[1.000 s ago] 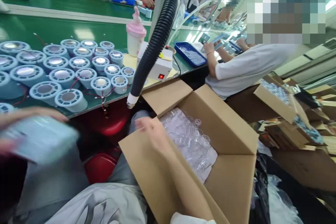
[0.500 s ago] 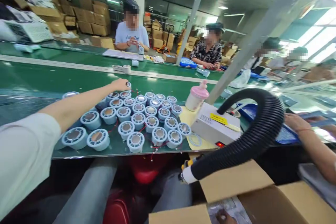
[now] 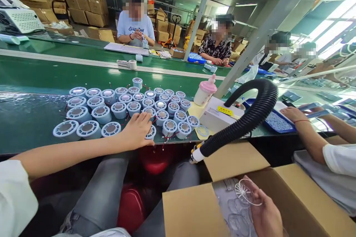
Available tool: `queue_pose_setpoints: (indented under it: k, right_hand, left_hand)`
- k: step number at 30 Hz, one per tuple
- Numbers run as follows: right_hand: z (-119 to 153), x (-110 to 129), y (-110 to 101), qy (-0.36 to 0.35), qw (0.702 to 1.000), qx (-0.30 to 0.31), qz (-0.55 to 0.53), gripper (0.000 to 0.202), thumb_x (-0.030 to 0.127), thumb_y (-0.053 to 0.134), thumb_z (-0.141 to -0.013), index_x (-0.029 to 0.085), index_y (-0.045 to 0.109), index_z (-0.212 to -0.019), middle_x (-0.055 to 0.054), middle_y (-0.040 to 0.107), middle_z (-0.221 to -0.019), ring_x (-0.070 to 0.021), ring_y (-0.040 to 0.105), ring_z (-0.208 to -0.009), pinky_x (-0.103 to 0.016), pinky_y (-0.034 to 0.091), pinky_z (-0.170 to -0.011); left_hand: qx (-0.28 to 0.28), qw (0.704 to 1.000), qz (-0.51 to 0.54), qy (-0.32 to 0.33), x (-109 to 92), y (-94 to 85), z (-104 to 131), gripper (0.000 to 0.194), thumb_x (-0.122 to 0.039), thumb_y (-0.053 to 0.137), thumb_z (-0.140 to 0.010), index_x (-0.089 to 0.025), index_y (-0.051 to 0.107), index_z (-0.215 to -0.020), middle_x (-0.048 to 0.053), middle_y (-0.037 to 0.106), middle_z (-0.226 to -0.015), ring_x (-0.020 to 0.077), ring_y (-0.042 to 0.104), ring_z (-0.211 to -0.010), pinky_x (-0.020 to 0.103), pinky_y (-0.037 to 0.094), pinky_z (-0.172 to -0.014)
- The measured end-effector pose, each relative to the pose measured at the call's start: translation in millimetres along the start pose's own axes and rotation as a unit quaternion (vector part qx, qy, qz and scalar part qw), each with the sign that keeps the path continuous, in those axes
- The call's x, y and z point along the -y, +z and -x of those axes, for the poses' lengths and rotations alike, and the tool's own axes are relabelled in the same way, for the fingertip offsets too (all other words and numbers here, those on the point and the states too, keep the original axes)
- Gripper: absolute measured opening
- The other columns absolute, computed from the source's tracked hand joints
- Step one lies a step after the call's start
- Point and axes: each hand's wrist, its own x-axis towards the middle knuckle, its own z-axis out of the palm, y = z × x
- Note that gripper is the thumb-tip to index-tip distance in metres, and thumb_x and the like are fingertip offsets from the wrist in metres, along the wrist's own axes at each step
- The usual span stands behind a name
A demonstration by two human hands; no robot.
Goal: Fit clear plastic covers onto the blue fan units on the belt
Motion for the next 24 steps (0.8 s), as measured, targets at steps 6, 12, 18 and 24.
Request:
queue_pose_setpoints:
  k: [6,12,18,24]
  right_hand:
    - [67,44,67,0.020,0.988,0.138,-0.070,0.053,0.061,0.047,-0.074,0.021,0.072,-0.098,-0.015,0.071,-0.105,-0.0319,0.067,-0.098,-0.045,0.058,-0.078]
    - [143,47,152,-0.362,0.820,0.302,0.324,0.043,0.038,0.057,-0.085,0.029,0.058,-0.127,-0.011,0.059,-0.121,-0.0279,0.061,-0.106,-0.039,0.054,-0.085]
    - [160,57,200,-0.422,0.723,0.260,0.481,0.032,0.018,0.060,-0.080,0.026,0.067,-0.110,-0.016,0.057,-0.120,-0.0335,0.057,-0.103,-0.047,0.055,-0.077]
    - [159,64,197,-0.260,0.822,0.376,0.340,0.009,0.025,0.070,-0.076,0.020,0.063,-0.072,-0.010,0.058,-0.114,-0.0243,0.060,-0.103,-0.035,0.053,-0.082]
  left_hand:
    - [0.021,0.989,0.129,-0.072,4,-22.4,21,0.042,-0.048,0.058,-0.078,-0.009,0.055,-0.092,0.014,0.058,-0.094,0.0293,0.054,-0.091,0.042,0.043,-0.078]
    - [0.280,0.621,0.709,-0.184,-16,-16.2,67,0.038,-0.050,0.042,-0.079,-0.017,0.047,-0.097,0.002,0.054,-0.078,0.0154,0.052,-0.061,0.025,0.040,-0.047]
    - [0.359,0.636,0.678,-0.085,-33,-1.9,74,0.035,-0.049,0.045,-0.086,-0.017,0.057,-0.097,0.000,0.053,-0.075,0.0119,0.048,-0.062,0.023,0.040,-0.054]
    - [0.200,0.798,0.567,-0.026,-33,-8.4,78,0.030,-0.034,0.061,-0.082,-0.020,0.057,-0.109,0.003,0.059,-0.104,0.0171,0.056,-0.092,0.029,0.044,-0.082]
